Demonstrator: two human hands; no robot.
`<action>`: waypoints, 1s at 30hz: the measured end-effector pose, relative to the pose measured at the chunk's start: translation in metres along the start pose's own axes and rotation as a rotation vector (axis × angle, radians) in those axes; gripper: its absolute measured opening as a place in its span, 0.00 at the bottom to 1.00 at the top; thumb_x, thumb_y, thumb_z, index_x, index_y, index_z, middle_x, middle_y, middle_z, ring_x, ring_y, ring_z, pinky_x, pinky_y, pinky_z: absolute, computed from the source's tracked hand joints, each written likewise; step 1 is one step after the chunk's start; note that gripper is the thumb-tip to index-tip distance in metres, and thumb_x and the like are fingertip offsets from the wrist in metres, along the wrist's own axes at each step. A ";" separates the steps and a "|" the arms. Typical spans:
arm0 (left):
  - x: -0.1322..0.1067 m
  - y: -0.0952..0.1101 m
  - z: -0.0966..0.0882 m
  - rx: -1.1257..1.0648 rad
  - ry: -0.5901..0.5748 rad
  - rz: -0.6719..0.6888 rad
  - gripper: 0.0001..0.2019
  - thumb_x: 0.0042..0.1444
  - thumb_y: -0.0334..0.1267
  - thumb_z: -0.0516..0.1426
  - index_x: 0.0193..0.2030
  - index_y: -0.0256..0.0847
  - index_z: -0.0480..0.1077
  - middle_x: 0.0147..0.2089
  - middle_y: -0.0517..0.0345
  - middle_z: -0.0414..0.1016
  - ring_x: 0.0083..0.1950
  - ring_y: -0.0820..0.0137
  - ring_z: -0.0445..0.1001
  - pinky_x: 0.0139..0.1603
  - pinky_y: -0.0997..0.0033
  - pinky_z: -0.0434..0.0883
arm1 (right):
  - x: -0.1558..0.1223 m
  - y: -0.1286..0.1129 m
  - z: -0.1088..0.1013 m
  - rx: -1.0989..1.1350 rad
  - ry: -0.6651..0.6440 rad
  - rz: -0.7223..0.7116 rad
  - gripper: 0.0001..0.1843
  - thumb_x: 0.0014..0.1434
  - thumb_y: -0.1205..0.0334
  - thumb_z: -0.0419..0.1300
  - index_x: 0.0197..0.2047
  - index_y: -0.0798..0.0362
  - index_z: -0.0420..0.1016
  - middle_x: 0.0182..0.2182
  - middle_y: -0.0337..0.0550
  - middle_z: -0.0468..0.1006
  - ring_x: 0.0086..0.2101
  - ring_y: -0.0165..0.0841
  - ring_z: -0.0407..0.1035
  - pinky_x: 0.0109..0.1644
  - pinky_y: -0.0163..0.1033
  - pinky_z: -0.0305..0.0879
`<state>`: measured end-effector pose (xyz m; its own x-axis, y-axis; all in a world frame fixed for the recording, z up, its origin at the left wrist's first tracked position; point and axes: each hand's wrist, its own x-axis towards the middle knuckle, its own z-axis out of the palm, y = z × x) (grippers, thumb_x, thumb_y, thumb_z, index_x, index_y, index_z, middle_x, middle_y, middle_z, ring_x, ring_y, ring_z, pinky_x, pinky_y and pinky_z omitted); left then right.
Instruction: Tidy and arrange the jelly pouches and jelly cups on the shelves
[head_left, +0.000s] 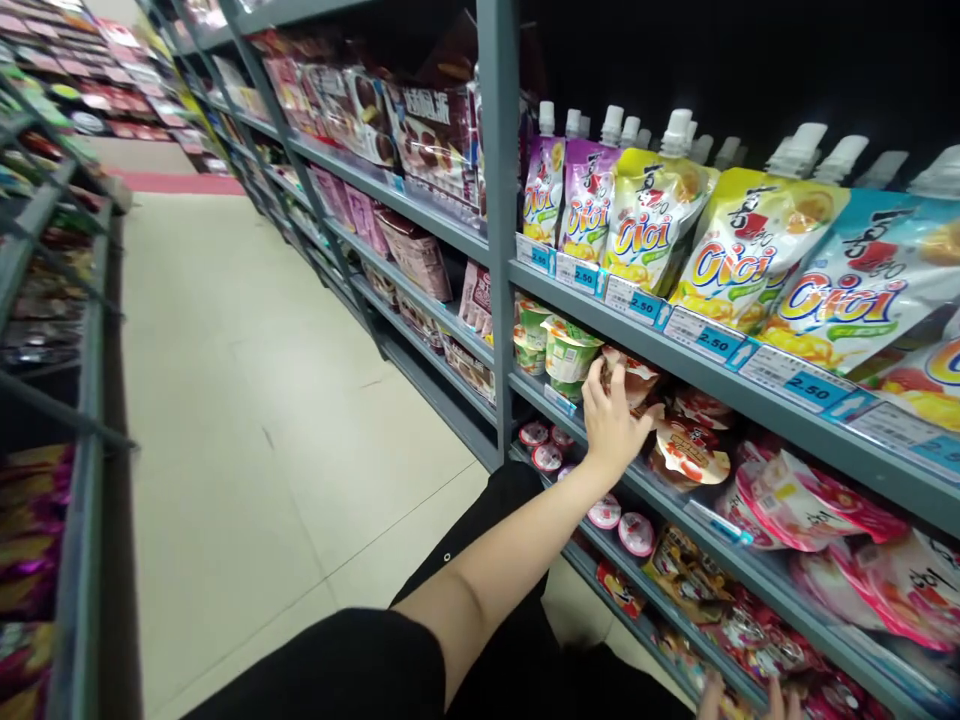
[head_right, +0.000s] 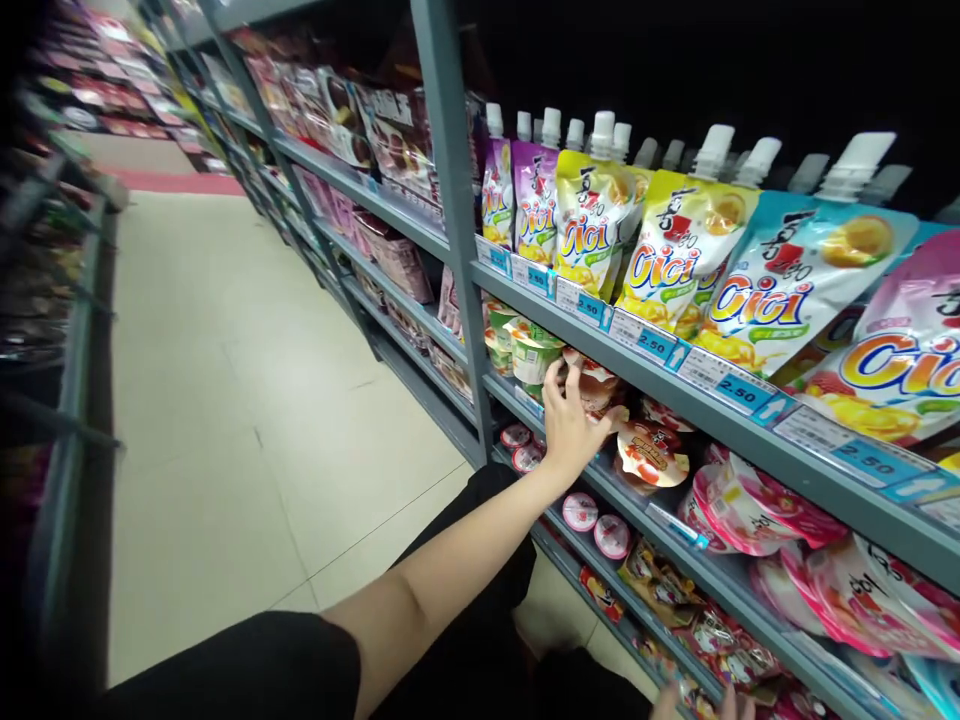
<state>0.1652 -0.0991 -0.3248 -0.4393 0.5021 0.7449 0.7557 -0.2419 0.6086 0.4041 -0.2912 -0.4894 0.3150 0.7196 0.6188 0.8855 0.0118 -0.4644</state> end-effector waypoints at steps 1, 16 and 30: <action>0.000 -0.008 0.007 0.011 -0.026 -0.021 0.43 0.52 0.52 0.66 0.68 0.40 0.53 0.66 0.33 0.54 0.64 0.46 0.62 0.63 0.45 0.68 | 0.008 -0.021 0.002 -0.002 0.075 -0.027 0.44 0.58 0.46 0.62 0.72 0.55 0.56 0.65 0.66 0.60 0.62 0.67 0.57 0.59 0.74 0.59; -0.042 0.018 0.024 -0.254 -0.180 0.206 0.56 0.53 0.57 0.63 0.73 0.33 0.31 0.54 0.35 0.67 0.54 0.50 0.73 0.51 0.51 0.77 | 0.137 -0.199 0.022 0.478 0.113 -0.049 0.47 0.63 0.51 0.61 0.74 0.63 0.42 0.68 0.68 0.53 0.67 0.51 0.53 0.68 0.63 0.55; 0.039 -0.012 -0.018 -0.322 -0.589 0.071 0.40 0.51 0.34 0.56 0.70 0.27 0.46 0.65 0.30 0.57 0.72 0.45 0.53 0.73 0.45 0.59 | 0.062 -0.120 0.015 0.126 0.233 -0.421 0.52 0.51 0.60 0.69 0.74 0.55 0.49 0.66 0.65 0.60 0.61 0.59 0.62 0.55 0.66 0.70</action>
<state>0.1304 -0.0922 -0.2978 0.0132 0.8226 0.5684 0.5502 -0.4806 0.6828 0.3124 -0.2374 -0.4048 0.0195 0.4599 0.8878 0.9087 0.3622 -0.2075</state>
